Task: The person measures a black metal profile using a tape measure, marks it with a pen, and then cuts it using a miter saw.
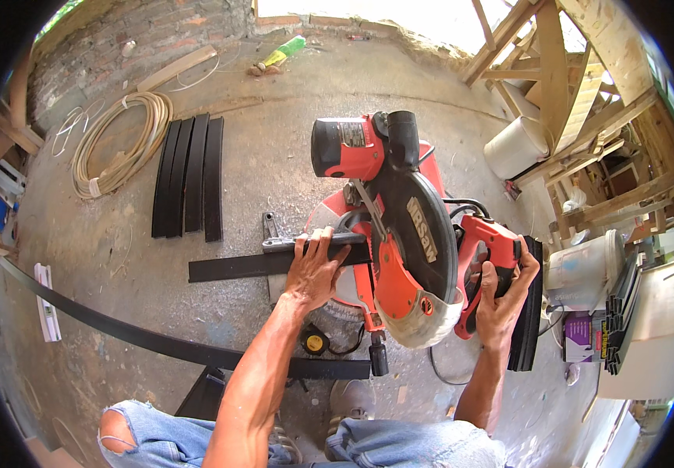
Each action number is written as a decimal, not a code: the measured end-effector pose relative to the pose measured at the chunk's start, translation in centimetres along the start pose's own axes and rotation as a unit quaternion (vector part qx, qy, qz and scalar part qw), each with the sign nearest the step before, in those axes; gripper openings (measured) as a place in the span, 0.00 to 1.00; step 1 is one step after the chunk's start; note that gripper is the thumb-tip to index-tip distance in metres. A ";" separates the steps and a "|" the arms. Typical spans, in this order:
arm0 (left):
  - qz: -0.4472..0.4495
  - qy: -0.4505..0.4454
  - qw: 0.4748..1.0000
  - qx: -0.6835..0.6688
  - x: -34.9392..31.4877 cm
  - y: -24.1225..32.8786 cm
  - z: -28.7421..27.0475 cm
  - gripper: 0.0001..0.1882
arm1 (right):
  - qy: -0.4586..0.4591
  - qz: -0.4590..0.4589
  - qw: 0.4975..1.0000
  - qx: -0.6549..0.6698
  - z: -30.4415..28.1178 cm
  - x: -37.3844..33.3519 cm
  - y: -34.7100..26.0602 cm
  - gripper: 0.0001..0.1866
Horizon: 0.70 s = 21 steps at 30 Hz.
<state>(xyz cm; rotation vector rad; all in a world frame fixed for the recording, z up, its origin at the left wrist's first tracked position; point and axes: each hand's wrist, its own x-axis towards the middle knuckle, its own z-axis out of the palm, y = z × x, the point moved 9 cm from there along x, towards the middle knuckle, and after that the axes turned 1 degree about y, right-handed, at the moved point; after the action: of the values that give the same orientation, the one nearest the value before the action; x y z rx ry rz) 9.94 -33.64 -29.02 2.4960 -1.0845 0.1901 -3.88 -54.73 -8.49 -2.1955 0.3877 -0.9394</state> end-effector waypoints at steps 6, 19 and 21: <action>0.024 0.019 0.999 0.022 0.1 -0.1 0.4 0.22 | -0.068 0.049 0.994 -0.064 -0.2 1.5 0.7 0.15; 0.028 0.014 0.999 0.007 0.1 0.0 0.2 0.20 | -0.024 0.373 0.885 0.279 2.1 0.9 3.1 0.36; 0.027 0.010 1.000 -0.003 -0.1 -0.2 0.3 0.20 | -0.027 0.380 0.881 0.281 2.3 1.4 3.2 0.35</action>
<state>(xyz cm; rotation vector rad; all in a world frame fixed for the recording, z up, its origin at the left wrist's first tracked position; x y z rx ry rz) 10.02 -33.62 -29.39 2.4562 -1.1432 0.2263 -1.21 -56.59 -11.17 -1.3448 0.7664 -0.4580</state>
